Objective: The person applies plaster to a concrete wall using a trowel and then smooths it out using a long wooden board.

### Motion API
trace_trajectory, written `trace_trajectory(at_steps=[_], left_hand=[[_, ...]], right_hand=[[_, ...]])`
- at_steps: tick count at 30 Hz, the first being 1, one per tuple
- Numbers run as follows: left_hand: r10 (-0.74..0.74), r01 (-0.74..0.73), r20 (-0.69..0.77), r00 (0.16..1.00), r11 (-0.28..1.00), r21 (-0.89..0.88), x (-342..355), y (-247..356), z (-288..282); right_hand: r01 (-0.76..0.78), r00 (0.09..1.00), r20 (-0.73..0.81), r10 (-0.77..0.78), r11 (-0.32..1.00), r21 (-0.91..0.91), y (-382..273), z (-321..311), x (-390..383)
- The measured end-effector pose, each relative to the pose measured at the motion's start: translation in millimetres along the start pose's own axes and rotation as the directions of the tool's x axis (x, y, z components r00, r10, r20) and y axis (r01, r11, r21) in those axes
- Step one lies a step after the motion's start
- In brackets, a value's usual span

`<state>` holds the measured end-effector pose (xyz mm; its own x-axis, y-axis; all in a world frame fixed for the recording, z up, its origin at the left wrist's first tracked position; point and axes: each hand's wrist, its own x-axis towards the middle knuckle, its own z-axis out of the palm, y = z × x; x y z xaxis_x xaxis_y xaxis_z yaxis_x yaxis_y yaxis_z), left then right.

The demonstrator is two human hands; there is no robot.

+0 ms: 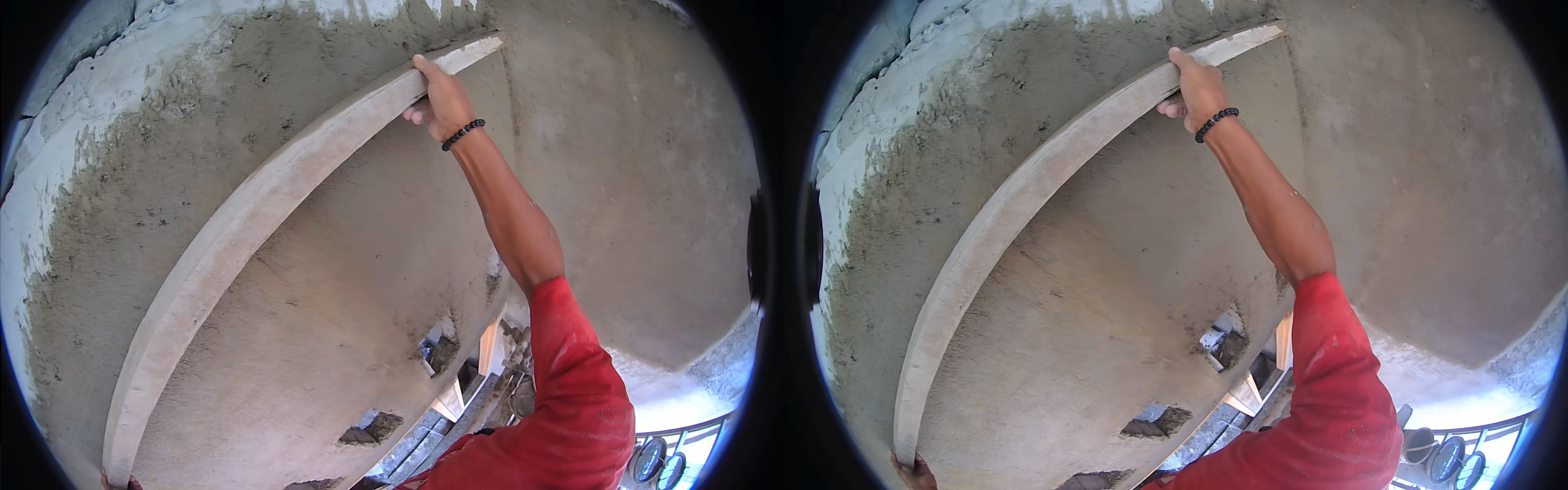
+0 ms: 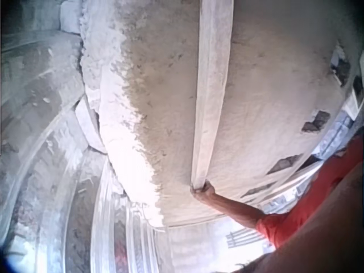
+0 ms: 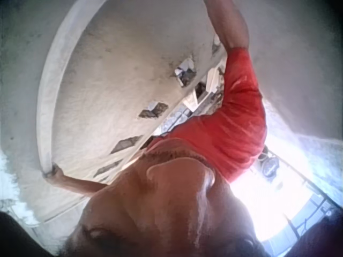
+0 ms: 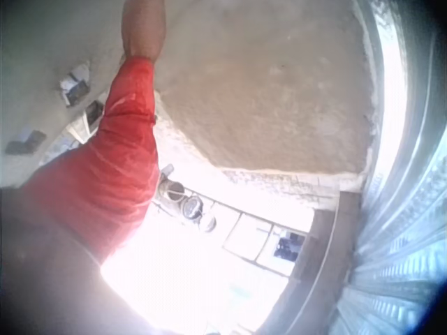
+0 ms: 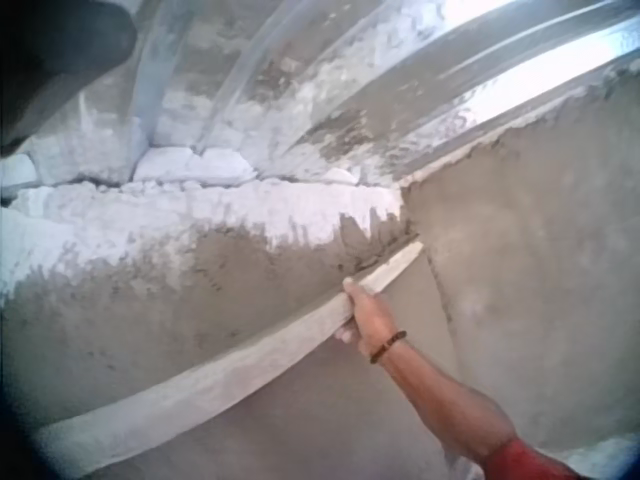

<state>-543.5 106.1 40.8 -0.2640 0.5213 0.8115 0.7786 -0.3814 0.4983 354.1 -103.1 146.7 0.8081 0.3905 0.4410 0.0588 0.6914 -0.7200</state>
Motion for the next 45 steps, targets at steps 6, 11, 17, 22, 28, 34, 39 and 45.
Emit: trace_trajectory(at_steps=[6,11,17,22,28,34,39,45], left_hand=[[0.164,-0.167,-0.093,0.982,0.986,-0.022,7,-30,3],[0.275,-0.314,-0.318,0.907,0.946,-0.076,38,-80,9],[0.367,-0.381,-0.168,0.915,0.922,-0.062,55,-114,-4],[0.256,-0.284,-0.190,0.948,0.949,-0.135,51,-125,-13],[0.025,-0.042,-0.072,0.997,0.970,-0.238,44,-161,-21],[0.099,-0.160,-0.279,0.955,0.965,-0.206,30,-193,-19],[-0.012,-0.114,-0.385,0.923,0.946,-0.304,-27,-189,-38],[-0.763,0.452,0.271,0.587,0.031,-0.892,-117,44,-64]], right_hand=[[-0.041,0.999,-0.037,0.039,0.998,-0.055,-4,11,-7],[-0.033,0.999,0.012,0.033,0.999,-0.010,-10,12,-9],[0.018,0.998,0.059,-0.019,0.999,0.031,-14,27,-19],[0.038,0.997,0.067,-0.040,0.999,0.038,-25,64,-32],[0.072,0.995,0.061,-0.075,0.996,0.050,-27,93,-49],[0.057,0.993,0.102,-0.064,0.996,0.066,-29,80,-95],[0.007,0.983,0.181,-0.016,0.999,0.053,-20,34,-148],[-0.197,0.978,0.077,0.196,0.980,0.016,12,-42,-237]])
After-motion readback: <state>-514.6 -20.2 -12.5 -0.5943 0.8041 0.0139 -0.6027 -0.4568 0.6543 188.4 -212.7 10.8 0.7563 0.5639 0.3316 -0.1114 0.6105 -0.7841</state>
